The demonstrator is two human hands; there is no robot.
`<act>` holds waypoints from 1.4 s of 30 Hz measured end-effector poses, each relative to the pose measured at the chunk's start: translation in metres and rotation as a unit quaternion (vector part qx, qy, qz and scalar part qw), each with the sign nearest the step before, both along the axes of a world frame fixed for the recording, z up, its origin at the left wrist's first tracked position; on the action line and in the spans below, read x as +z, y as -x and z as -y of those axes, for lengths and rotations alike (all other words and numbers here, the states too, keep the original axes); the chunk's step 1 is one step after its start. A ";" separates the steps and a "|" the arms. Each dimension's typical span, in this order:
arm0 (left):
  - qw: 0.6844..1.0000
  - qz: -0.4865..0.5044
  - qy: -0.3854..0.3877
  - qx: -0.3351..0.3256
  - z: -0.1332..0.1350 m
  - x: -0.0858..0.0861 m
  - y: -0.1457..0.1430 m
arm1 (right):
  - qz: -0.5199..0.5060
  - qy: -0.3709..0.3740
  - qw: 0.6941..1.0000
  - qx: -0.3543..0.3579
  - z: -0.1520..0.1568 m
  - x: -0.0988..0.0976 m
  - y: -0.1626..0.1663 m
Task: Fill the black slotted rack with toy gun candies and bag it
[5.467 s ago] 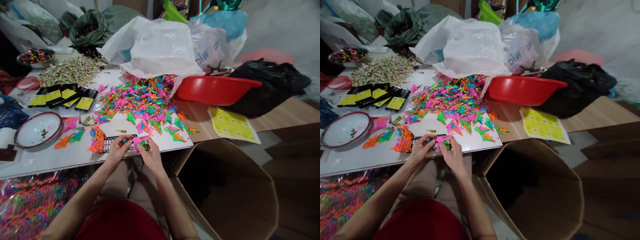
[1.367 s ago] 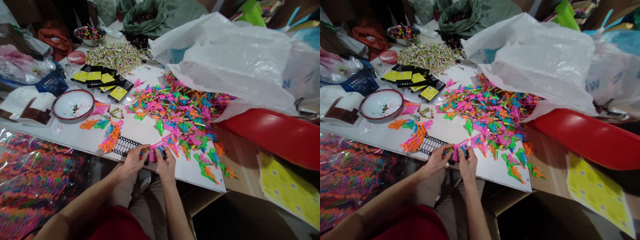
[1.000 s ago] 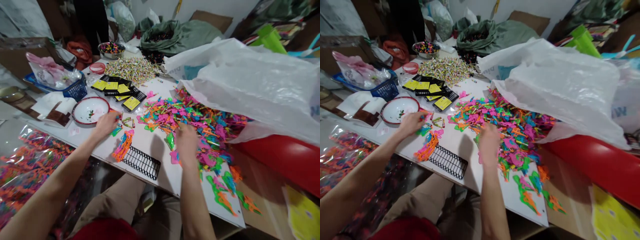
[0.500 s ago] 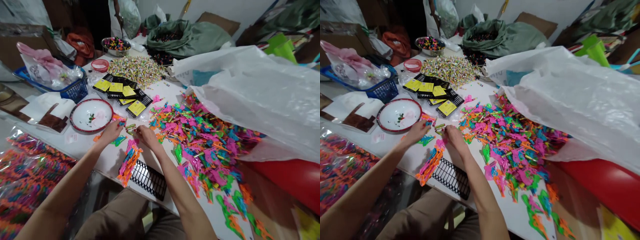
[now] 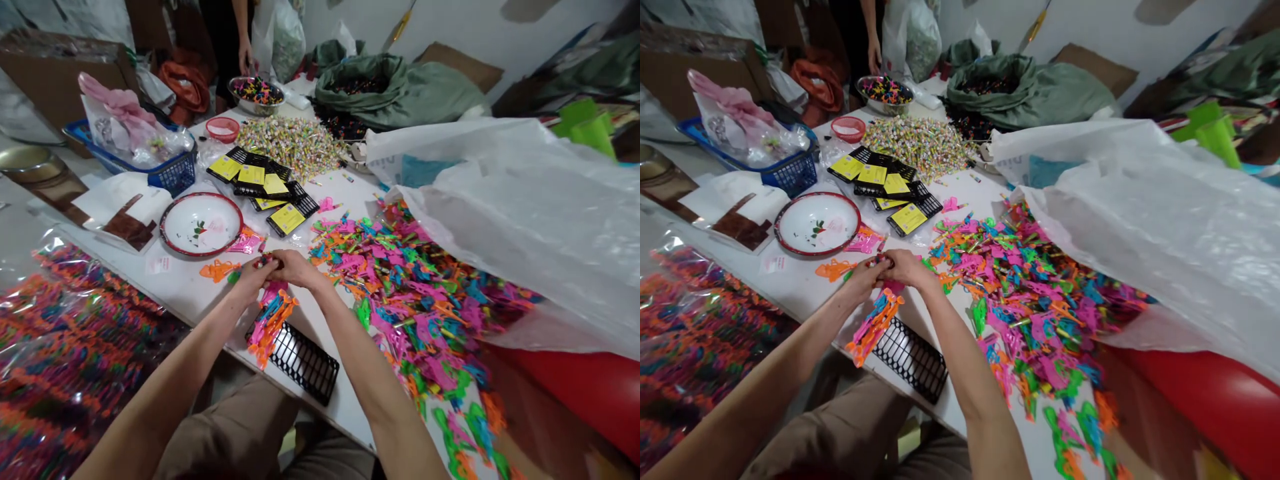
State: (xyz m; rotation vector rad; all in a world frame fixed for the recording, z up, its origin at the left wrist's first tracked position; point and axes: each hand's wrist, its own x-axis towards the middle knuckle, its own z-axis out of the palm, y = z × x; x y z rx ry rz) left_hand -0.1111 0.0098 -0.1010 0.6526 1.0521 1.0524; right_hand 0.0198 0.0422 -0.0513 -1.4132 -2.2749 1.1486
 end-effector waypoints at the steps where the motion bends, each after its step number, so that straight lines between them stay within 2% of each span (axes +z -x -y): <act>1: 1.000 0.004 -0.001 0.004 -0.001 0.000 0.000 | -0.019 0.014 1.000 0.014 0.000 0.002 -0.002; 3: 1.000 0.007 -0.006 0.015 -0.003 0.003 0.009 | -0.052 0.020 0.998 0.004 0.002 0.002 -0.011; 5: 0.999 0.002 -0.017 0.030 -0.005 0.006 0.026 | -0.057 -0.005 0.998 -0.039 0.005 -0.003 -0.021; 7: 0.998 -0.011 -0.033 0.045 -0.005 0.009 0.044 | -0.046 -0.022 0.997 -0.062 0.010 -0.011 -0.029; 9: 0.997 -0.025 -0.041 0.062 0.000 0.009 0.058 | -0.040 -0.034 0.997 -0.054 0.013 -0.022 -0.028; 12: 0.996 -0.031 -0.023 0.076 0.015 0.003 0.065 | -0.034 -0.118 0.992 -0.043 0.007 -0.037 -0.011; 16: 0.998 -0.048 -0.007 0.046 0.040 -0.010 0.062 | 0.036 -0.263 0.964 0.001 -0.023 -0.052 0.021; 19: 0.997 -0.056 -0.008 0.050 0.049 -0.015 0.063 | 0.110 -0.313 0.942 0.052 -0.043 -0.056 0.041; 23: 0.995 -0.060 -0.010 0.082 0.043 -0.012 0.069 | 0.188 -0.306 0.930 0.076 -0.047 -0.053 0.051; 26: 0.995 -0.053 -0.018 0.081 0.034 -0.007 0.067 | 0.191 -0.290 0.937 0.037 -0.041 -0.050 0.049; 31: 0.992 -0.004 -0.016 0.124 0.020 0.007 0.062 | 0.157 -0.242 0.957 -0.011 -0.029 -0.043 0.032; 33: 0.991 0.002 -0.031 0.133 0.019 0.018 0.064 | 0.112 -0.229 0.965 -0.065 -0.022 -0.033 0.017; 35: 0.989 -0.014 -0.063 0.134 0.022 0.036 0.066 | 0.025 -0.230 0.956 -0.181 -0.009 -0.016 -0.001; 36: 0.988 -0.036 -0.085 0.126 0.027 0.047 0.066 | -0.030 -0.234 0.940 -0.248 0.001 -0.006 -0.012; 39: 0.974 -0.140 -0.168 0.052 0.047 0.084 0.050 | -0.191 -0.264 0.848 -0.418 0.053 0.024 -0.040; 41: 0.955 -0.192 -0.223 -0.020 0.065 0.102 0.029 | -0.266 -0.284 0.790 -0.474 0.100 0.040 -0.048; 42: 0.947 -0.204 -0.242 -0.053 0.074 0.107 0.017 | -0.288 -0.286 0.773 -0.488 0.123 0.045 -0.047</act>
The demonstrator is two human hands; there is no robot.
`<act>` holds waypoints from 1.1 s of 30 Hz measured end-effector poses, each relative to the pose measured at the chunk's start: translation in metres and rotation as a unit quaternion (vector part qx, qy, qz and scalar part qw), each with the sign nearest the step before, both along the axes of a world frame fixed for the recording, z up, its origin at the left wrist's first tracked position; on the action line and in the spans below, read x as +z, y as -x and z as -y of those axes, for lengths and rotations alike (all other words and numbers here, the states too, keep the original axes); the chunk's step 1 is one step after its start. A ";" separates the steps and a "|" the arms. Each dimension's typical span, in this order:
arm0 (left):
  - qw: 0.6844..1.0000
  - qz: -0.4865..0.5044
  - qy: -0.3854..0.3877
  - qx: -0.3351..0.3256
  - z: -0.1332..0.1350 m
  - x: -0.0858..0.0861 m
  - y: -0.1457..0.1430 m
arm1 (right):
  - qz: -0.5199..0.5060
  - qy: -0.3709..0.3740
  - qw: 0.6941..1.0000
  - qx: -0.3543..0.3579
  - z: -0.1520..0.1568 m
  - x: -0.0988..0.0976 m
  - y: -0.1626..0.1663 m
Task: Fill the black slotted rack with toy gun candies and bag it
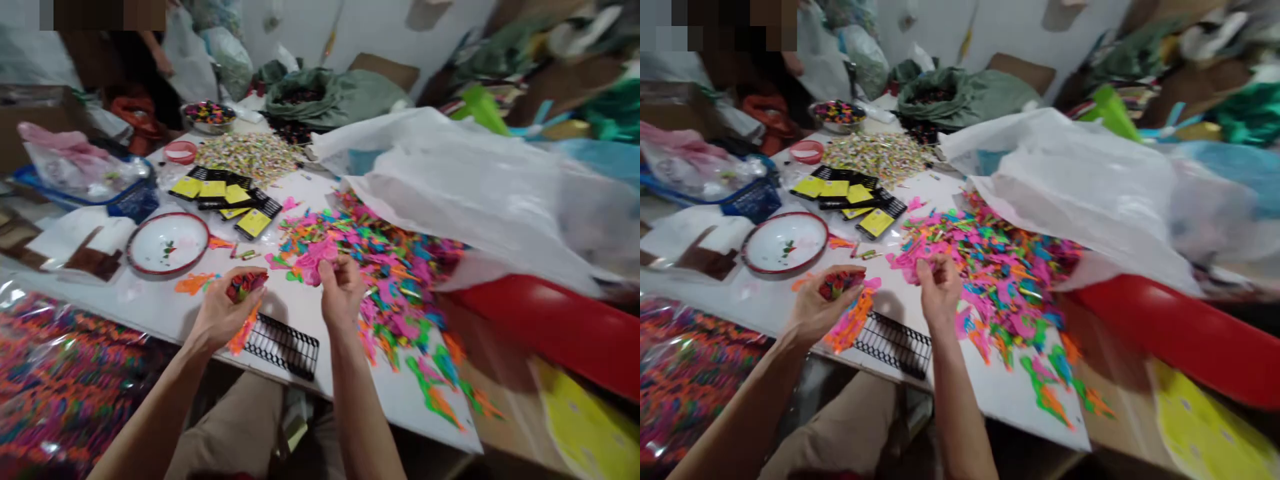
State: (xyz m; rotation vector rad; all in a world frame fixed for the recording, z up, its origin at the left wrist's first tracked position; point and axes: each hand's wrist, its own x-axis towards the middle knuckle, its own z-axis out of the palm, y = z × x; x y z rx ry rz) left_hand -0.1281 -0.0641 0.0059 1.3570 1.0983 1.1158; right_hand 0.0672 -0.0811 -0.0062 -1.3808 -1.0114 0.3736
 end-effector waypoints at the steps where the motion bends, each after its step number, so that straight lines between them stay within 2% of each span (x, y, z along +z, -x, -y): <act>1: 1.000 -0.012 -0.008 -0.027 0.009 0.003 -0.012 | -0.016 -0.005 1.000 -0.005 0.022 0.004 0.002; 5: 0.996 -0.021 0.006 -0.090 0.036 -0.008 -0.053 | -0.022 0.045 0.999 0.020 0.086 0.003 0.007; 10: 0.988 0.029 0.051 -0.143 0.061 -0.032 -0.079 | 0.011 0.110 0.990 0.088 0.133 -0.003 -0.013; 13: 0.983 0.043 0.091 -0.153 0.071 -0.039 -0.087 | 0.002 0.105 0.993 0.051 0.151 -0.006 -0.025; 15: 0.976 0.042 0.110 -0.183 0.076 -0.039 -0.091 | -0.005 0.102 0.994 0.026 0.159 -0.010 -0.030; 19: 0.966 0.025 0.117 -0.229 0.081 -0.036 -0.095 | -0.006 0.116 0.993 0.021 0.165 -0.019 -0.034; 25: 0.966 -0.015 0.121 -0.228 0.079 -0.036 -0.097 | -0.048 0.129 0.990 0.030 0.170 -0.023 -0.037; 30: 0.969 -0.049 0.078 -0.228 0.075 -0.039 -0.096 | -0.101 0.129 0.986 0.033 0.171 -0.032 -0.033; 33: 0.966 -0.047 0.105 -0.233 0.076 -0.042 -0.095 | -0.118 0.124 0.985 0.019 0.169 -0.038 -0.029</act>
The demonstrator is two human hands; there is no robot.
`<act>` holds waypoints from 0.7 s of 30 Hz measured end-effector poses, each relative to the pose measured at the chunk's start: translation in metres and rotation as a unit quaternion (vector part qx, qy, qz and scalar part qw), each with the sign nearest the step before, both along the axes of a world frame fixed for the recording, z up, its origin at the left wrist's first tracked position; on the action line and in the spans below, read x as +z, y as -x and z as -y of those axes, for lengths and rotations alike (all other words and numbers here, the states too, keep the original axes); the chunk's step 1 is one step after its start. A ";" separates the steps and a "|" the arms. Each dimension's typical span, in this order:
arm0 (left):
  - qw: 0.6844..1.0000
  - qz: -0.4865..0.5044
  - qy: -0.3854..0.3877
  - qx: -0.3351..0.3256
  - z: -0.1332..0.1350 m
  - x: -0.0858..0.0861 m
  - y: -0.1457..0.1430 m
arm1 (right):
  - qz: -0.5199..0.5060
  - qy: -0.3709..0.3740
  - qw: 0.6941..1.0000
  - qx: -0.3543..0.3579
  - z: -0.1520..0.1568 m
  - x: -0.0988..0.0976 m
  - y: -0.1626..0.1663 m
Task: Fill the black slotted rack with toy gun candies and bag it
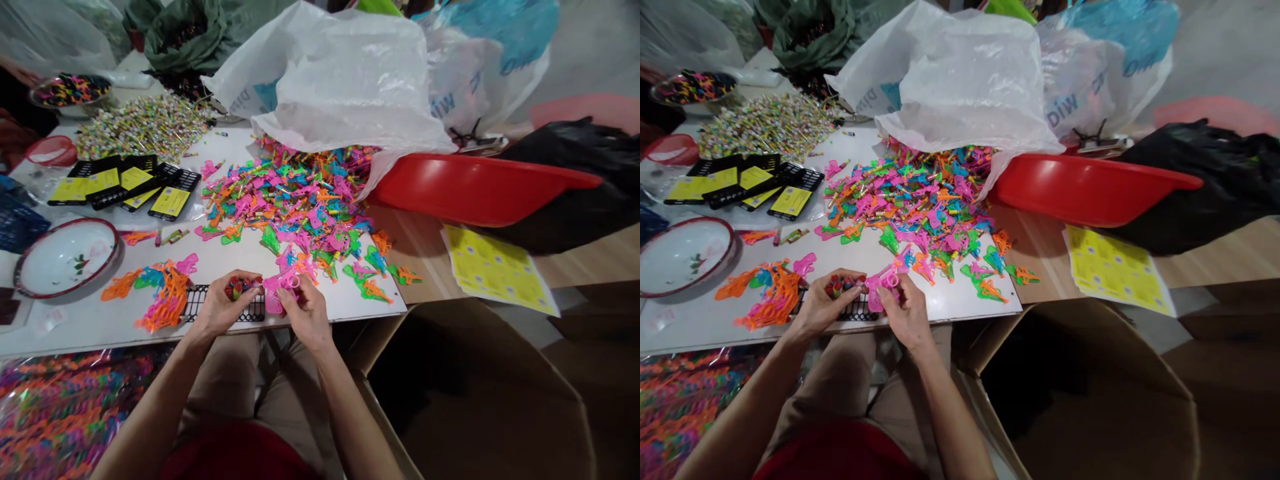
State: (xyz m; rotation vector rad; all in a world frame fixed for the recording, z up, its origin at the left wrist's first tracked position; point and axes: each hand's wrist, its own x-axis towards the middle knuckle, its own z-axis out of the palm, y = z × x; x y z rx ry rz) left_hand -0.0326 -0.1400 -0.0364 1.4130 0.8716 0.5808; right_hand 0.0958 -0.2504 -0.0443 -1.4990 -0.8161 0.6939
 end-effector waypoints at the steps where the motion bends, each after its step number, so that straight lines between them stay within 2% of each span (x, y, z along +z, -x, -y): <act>1: 1.000 0.002 0.013 0.000 0.001 -0.001 0.000 | -0.003 0.000 1.000 -0.003 0.000 -0.001 0.001; 5: 1.000 0.006 0.019 0.005 0.005 -0.005 0.002 | -0.009 0.003 1.000 -0.004 0.000 0.000 0.000; 9: 0.997 -0.023 -0.069 -0.022 0.008 -0.008 0.007 | -0.040 0.022 0.999 0.009 0.005 -0.004 0.003; 11: 0.995 -0.034 -0.087 -0.036 0.013 -0.014 0.009 | -0.062 0.029 0.998 0.012 0.006 -0.011 0.007; 13: 0.997 -0.037 -0.061 -0.022 0.019 -0.024 0.007 | -0.073 0.033 0.997 0.009 0.005 -0.018 0.007; 15: 1.000 -0.025 0.001 0.011 0.024 -0.037 0.003 | -0.053 0.049 0.997 0.017 0.005 -0.021 -0.006; 17: 0.995 0.004 0.080 0.064 0.024 -0.049 -0.002 | 0.017 0.078 0.997 0.007 0.004 -0.015 -0.034; 18: 0.988 0.022 0.116 0.096 0.021 -0.053 -0.004 | 0.077 0.096 0.992 -0.023 0.004 -0.010 -0.052; 19: 0.981 0.036 0.144 0.124 0.017 -0.057 -0.005 | 0.149 0.113 0.980 -0.072 0.001 -0.003 -0.070; 21: 0.970 0.052 0.174 0.161 0.008 -0.060 -0.004 | 0.304 0.153 0.922 -0.183 -0.010 0.007 -0.098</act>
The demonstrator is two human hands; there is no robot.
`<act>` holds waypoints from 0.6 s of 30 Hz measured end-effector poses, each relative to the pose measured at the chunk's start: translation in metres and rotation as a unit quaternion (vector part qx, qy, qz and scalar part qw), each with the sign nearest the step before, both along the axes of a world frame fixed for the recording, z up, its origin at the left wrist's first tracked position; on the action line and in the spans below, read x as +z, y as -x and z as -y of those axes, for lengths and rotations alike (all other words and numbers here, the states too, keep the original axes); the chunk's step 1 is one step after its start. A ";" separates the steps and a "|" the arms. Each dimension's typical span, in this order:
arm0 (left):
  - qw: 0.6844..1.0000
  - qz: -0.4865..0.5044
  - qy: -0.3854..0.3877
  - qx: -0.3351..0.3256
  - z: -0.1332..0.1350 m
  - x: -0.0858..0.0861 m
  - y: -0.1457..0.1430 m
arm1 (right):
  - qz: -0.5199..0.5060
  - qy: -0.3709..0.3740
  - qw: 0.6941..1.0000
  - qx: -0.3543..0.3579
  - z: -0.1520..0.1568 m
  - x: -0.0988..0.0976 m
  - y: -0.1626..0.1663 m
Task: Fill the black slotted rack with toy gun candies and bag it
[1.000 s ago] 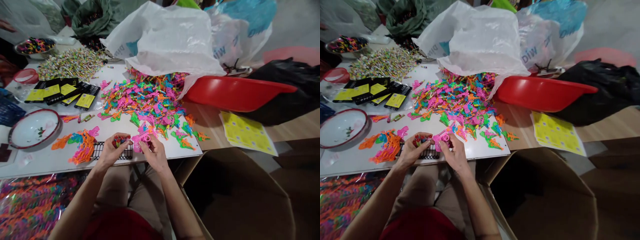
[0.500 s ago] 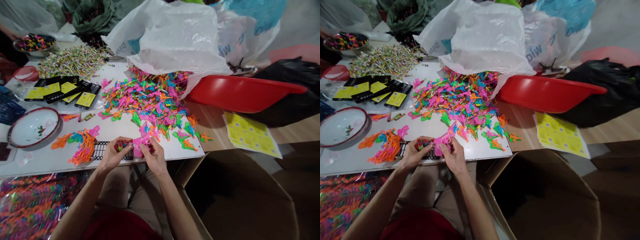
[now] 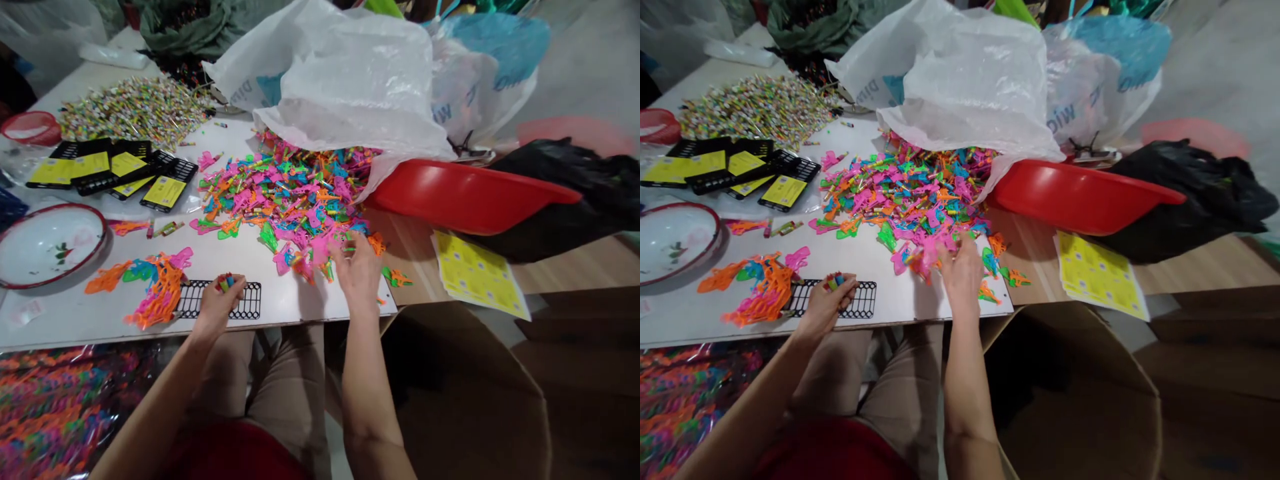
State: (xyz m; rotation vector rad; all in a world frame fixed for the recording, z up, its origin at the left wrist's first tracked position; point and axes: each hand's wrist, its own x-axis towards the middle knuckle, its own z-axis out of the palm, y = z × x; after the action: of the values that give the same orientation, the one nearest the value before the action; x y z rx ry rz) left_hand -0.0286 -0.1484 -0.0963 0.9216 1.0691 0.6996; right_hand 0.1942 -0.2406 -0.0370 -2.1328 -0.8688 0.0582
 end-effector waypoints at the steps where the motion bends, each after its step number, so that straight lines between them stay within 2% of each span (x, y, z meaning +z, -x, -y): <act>1: 1.000 0.006 0.008 -0.001 -0.003 0.000 0.001 | 0.067 0.030 0.997 -0.030 -0.010 0.002 -0.006; 3: 0.999 0.021 0.024 -0.026 -0.006 0.001 0.002 | 0.136 0.106 0.985 -0.007 -0.040 -0.004 -0.001; 6: 0.995 0.054 0.058 -0.059 -0.004 0.004 0.002 | 0.158 0.215 0.955 0.129 -0.095 -0.033 0.033; 9: 0.997 0.052 0.035 -0.051 -0.009 0.008 0.003 | 0.164 0.272 0.935 0.156 -0.126 -0.058 0.054; 12: 0.998 -0.015 -0.066 0.002 -0.028 0.012 0.002 | 0.161 0.262 0.934 0.179 -0.118 -0.058 0.049; 14: 0.984 -0.068 -0.160 0.027 -0.044 0.013 -0.001 | 0.141 0.225 0.932 0.247 -0.099 -0.046 0.040; 16: 0.972 -0.088 -0.218 0.001 -0.056 0.010 -0.009 | 0.096 0.174 0.921 0.336 -0.081 -0.033 0.035; 18: 0.974 -0.075 -0.204 -0.063 -0.060 0.005 -0.021 | 0.038 0.122 0.913 0.388 -0.069 -0.024 0.034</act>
State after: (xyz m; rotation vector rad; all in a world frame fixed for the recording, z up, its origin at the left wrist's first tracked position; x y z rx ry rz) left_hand -0.0081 -0.0886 -0.0916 1.4030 1.0057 0.7679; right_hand 0.1600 -0.1721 -0.0613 -1.8790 -1.7880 0.5145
